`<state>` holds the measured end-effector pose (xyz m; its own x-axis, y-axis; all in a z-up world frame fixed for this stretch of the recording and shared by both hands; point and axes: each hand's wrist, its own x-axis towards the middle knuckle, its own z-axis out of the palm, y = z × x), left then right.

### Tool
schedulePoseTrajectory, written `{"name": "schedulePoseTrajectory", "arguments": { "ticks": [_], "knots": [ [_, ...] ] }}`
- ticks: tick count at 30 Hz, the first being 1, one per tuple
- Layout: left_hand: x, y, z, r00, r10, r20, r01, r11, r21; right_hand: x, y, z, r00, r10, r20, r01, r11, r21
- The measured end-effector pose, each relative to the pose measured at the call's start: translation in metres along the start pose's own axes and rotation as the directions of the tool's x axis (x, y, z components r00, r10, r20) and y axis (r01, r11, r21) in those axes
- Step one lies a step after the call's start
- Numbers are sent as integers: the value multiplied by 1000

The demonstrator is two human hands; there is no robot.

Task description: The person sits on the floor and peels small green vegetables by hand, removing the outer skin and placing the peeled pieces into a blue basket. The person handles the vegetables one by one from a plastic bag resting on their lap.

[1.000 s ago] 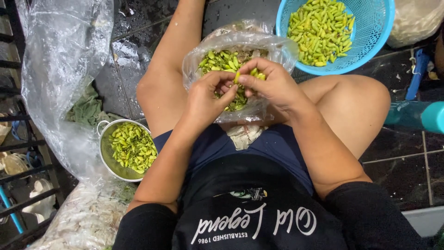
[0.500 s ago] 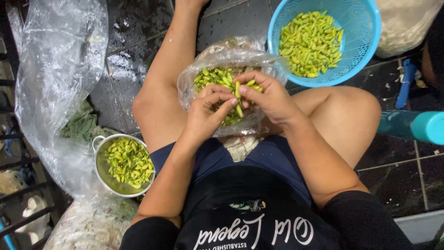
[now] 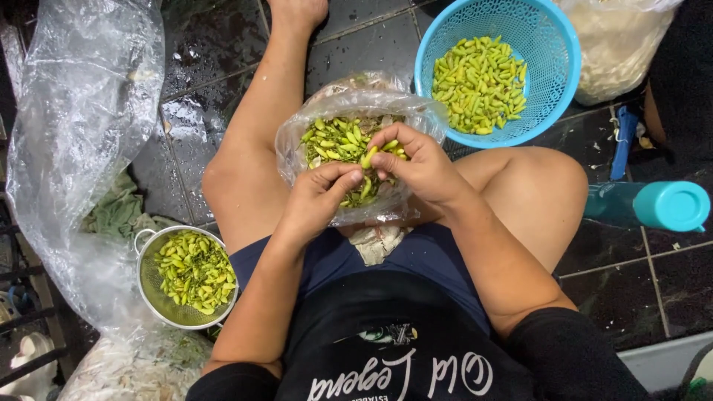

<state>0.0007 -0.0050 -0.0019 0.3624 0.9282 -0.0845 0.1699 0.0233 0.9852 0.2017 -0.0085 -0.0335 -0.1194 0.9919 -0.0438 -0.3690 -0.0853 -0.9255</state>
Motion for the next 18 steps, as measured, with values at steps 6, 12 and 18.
{"name": "schedulePoseTrajectory", "arguments": {
  "ticks": [6, 12, 18],
  "knots": [
    [1, -5, 0, 989, 139, -50, -125, 968, 218, -3, 0, 9, 1000, -10, -23, 10, 1000, 17],
    [2, -4, 0, 944, 327, -52, -277, 865, 419, -3, 12, 7, 991, 136, -3, -135, 984, 120],
    [2, -1, -1, 924, 378, -55, -334, 868, 367, 4, 46, -8, 943, 317, 100, -330, 859, 391]
  ]
}}
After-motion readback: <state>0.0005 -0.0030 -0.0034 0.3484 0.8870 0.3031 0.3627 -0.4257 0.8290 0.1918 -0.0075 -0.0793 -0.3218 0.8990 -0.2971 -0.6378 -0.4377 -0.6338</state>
